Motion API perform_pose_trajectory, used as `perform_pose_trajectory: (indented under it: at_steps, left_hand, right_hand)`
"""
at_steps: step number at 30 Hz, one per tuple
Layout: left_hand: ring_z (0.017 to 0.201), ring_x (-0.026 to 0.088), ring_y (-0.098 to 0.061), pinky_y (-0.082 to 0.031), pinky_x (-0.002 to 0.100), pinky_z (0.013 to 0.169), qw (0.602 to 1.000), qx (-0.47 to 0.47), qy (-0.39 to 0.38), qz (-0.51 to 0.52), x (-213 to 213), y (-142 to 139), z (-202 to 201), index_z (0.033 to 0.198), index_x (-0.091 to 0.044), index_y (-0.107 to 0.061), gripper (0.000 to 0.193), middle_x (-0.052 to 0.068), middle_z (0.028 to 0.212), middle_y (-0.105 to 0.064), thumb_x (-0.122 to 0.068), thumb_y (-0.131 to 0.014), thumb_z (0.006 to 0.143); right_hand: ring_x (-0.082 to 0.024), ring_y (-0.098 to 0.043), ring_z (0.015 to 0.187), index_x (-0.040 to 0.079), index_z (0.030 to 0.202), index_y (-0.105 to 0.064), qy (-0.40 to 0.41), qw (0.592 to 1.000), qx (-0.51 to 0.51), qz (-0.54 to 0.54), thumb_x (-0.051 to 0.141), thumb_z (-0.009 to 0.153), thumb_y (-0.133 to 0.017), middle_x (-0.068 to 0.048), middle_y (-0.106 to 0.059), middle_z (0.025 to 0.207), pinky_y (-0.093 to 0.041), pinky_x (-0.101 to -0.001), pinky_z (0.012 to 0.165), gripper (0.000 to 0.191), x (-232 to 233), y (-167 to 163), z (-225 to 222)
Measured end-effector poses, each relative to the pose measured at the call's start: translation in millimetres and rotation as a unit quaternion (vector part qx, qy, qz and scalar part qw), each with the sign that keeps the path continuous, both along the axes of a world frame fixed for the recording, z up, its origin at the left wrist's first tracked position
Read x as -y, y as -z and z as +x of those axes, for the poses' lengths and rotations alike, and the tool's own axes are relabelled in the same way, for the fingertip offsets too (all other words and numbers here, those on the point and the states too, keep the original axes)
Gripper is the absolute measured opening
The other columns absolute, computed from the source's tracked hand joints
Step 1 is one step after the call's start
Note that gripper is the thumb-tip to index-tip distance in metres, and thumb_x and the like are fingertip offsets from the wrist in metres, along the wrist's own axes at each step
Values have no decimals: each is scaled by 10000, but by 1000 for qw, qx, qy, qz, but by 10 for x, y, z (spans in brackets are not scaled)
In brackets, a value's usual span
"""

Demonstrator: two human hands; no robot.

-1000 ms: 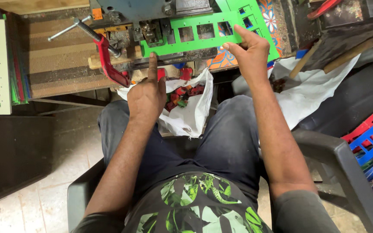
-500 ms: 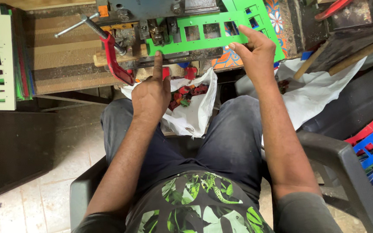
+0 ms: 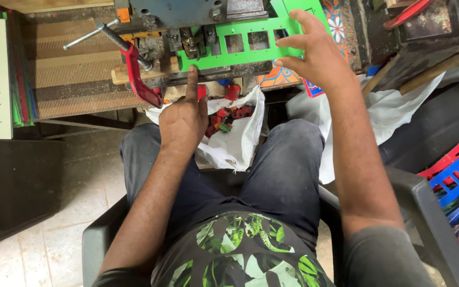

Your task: The person operates a manual press machine to punch holes in colorful plastic frames. They repeatedly pick up frames, position them under the press, and activate the machine, then place the processed frames aside.

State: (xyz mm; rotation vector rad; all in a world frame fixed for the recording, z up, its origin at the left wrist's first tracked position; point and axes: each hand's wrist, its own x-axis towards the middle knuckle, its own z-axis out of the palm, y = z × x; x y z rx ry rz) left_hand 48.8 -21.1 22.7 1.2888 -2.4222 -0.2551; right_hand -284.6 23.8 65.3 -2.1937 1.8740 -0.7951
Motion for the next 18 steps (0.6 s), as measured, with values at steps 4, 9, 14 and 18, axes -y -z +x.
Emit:
perform_pose_trajectory:
  at_steps: [4,9,14,18]
  left_hand:
    - [535,315,-656,-515,459,500,1000,8,1,-9,7,-13,5,1595,-32,-346,782,125,663,-685,-262,-722,950]
    - [538,307,-660,-520,453,498,1000,21,3,-7,8,-25,8,1590,-25,-350,797,124,672,-691,-257,-725,927]
    - [543,312,-661,-520,461,502,1000,18,2,-3,17,-41,7,1583,-25,-358,797,122,676,-693,-251,-727,914]
    - [550,312,-664,-524,459,514,1000,7,4,-14,19,-55,6,1574,-21,-387,769,125,676,-691,-244,-725,920]
  right_hand:
    - [-411,-471,1459,51,1143,-779,-48,998,-5,29,207,828,-918,-238,-488,1567,-426,-457,1174,378,118,-67,-87]
    - [-390,-522,1389,11,1085,-769,-64,994,-11,84,216,817,-900,-214,-521,1546,-440,-442,1124,362,206,-174,-108]
    - [-382,-535,1362,5,1091,-767,-67,993,-17,98,223,804,-894,-195,-530,1538,-446,-440,1099,382,234,-239,-94]
    - [-378,-530,1379,-10,1089,-763,-80,993,-17,90,224,806,-892,-187,-532,1547,-444,-437,1109,389,250,-255,-73]
